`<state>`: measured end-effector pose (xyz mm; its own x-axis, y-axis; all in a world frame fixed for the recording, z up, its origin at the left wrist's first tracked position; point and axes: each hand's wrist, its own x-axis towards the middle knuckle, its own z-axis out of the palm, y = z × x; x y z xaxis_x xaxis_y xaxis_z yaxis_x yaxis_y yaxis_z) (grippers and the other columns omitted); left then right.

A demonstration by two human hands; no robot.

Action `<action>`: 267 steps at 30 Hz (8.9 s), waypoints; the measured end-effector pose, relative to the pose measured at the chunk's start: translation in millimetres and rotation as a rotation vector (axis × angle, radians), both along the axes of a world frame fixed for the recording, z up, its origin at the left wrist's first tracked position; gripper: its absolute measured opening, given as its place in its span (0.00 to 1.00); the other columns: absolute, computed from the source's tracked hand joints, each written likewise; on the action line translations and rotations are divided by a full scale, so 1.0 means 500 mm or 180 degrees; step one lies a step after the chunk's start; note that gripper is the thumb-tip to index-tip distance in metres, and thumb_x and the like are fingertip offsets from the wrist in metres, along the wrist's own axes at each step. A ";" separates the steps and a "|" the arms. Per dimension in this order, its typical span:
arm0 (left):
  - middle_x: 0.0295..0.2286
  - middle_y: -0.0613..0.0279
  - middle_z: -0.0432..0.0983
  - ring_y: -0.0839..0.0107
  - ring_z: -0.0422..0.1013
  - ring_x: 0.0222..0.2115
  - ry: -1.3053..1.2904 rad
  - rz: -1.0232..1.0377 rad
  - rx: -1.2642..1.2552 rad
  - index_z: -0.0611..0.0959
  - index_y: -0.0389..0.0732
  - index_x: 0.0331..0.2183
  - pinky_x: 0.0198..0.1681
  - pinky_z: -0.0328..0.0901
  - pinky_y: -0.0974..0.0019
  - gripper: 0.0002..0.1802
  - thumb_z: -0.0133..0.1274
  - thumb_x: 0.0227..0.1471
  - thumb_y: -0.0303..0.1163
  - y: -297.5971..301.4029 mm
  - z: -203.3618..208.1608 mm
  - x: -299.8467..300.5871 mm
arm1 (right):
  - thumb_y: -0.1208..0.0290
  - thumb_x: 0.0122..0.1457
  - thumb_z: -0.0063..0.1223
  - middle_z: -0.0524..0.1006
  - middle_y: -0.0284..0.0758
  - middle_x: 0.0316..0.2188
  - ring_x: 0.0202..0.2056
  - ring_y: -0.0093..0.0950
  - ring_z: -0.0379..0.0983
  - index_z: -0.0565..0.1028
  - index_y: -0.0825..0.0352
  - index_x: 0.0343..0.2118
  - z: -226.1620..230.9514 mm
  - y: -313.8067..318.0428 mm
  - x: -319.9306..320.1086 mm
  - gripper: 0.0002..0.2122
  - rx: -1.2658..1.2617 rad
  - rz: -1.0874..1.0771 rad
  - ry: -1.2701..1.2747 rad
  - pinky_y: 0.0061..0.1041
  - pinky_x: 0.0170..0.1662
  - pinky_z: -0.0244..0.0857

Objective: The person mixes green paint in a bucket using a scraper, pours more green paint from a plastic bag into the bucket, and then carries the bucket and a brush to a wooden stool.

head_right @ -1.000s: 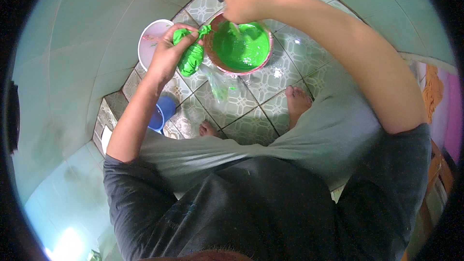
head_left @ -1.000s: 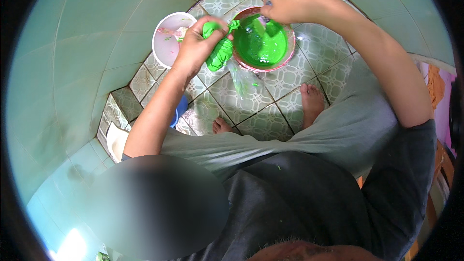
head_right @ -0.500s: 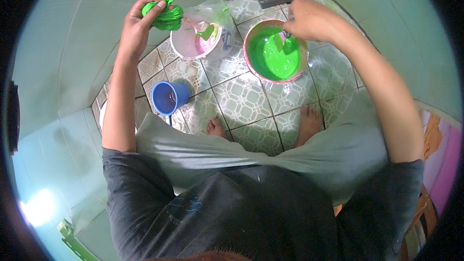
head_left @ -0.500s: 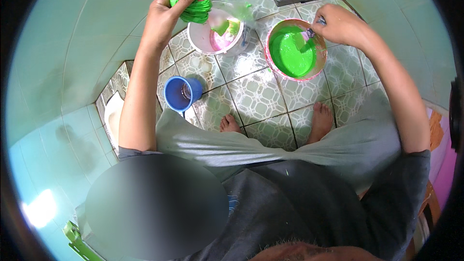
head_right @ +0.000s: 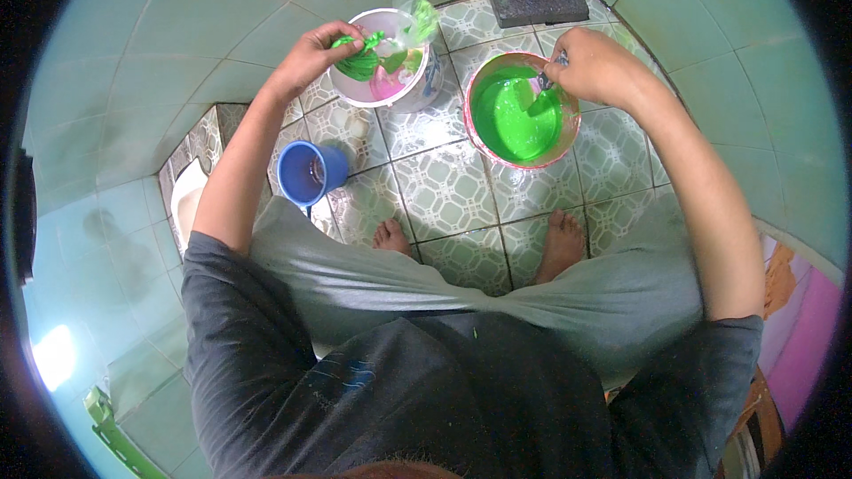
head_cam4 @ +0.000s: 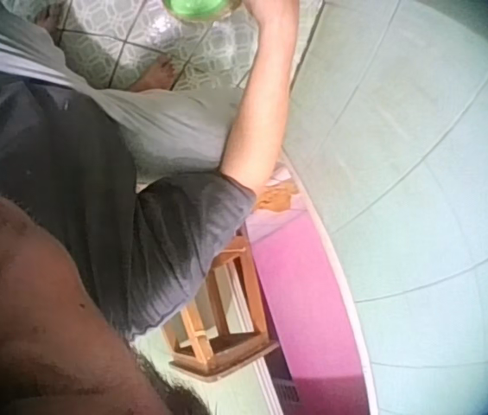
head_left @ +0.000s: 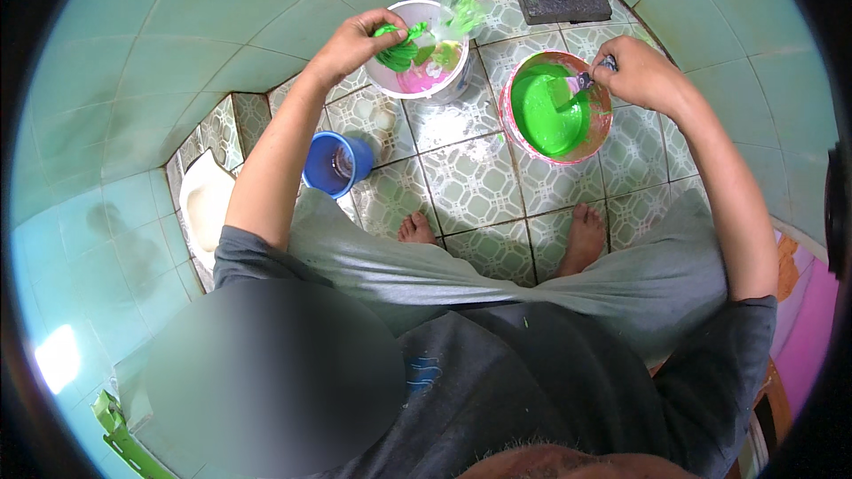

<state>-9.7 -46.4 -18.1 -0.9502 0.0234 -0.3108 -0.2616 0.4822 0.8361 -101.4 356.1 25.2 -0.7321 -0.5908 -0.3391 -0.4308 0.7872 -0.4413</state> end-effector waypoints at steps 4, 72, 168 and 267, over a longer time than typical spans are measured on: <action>0.38 0.68 0.78 0.77 0.71 0.41 -0.0411 0.0017 0.0069 0.81 0.42 0.37 0.48 0.64 0.70 0.06 0.57 0.56 0.30 0.006 -0.061 -0.002 | 0.63 0.53 0.58 0.79 0.52 0.35 0.39 0.46 0.77 0.80 0.71 0.37 0.011 -0.002 -0.003 0.15 0.0130 0.0008 -0.0240 0.37 0.45 0.69; 0.38 0.58 0.80 0.71 0.75 0.36 -0.0303 -0.0511 -0.0923 0.79 0.33 0.47 0.37 0.69 0.67 0.28 0.49 0.61 0.49 0.129 0.194 0.041 | 0.69 0.56 0.53 0.80 0.47 0.36 0.40 0.43 0.78 0.79 0.72 0.35 -0.157 -0.060 0.086 0.11 0.1147 0.1105 -0.0026 0.39 0.44 0.72; 0.41 0.51 0.79 0.62 0.75 0.42 -0.0395 -0.0989 -0.1078 0.78 0.34 0.48 0.43 0.70 0.61 0.25 0.53 0.59 0.45 0.141 0.262 0.184 | 0.67 0.57 0.54 0.79 0.50 0.33 0.38 0.47 0.77 0.80 0.70 0.37 -0.163 -0.069 0.085 0.12 0.1138 0.1435 -0.0318 0.41 0.44 0.70; 0.39 0.51 0.79 0.64 0.75 0.40 -0.0495 -0.1021 -0.1239 0.78 0.34 0.48 0.43 0.69 0.62 0.25 0.52 0.60 0.45 0.151 0.264 0.178 | 0.73 0.53 0.53 0.80 0.48 0.33 0.38 0.44 0.78 0.80 0.71 0.32 -0.153 -0.072 0.081 0.08 0.1396 0.1372 0.0051 0.39 0.41 0.73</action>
<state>79.1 29.3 113.8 -0.8563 0.1602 -0.4911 -0.1565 0.8256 0.5422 -60.8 320.1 -51.3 -0.4655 -0.6427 -0.6085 -0.7546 0.6475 -0.1067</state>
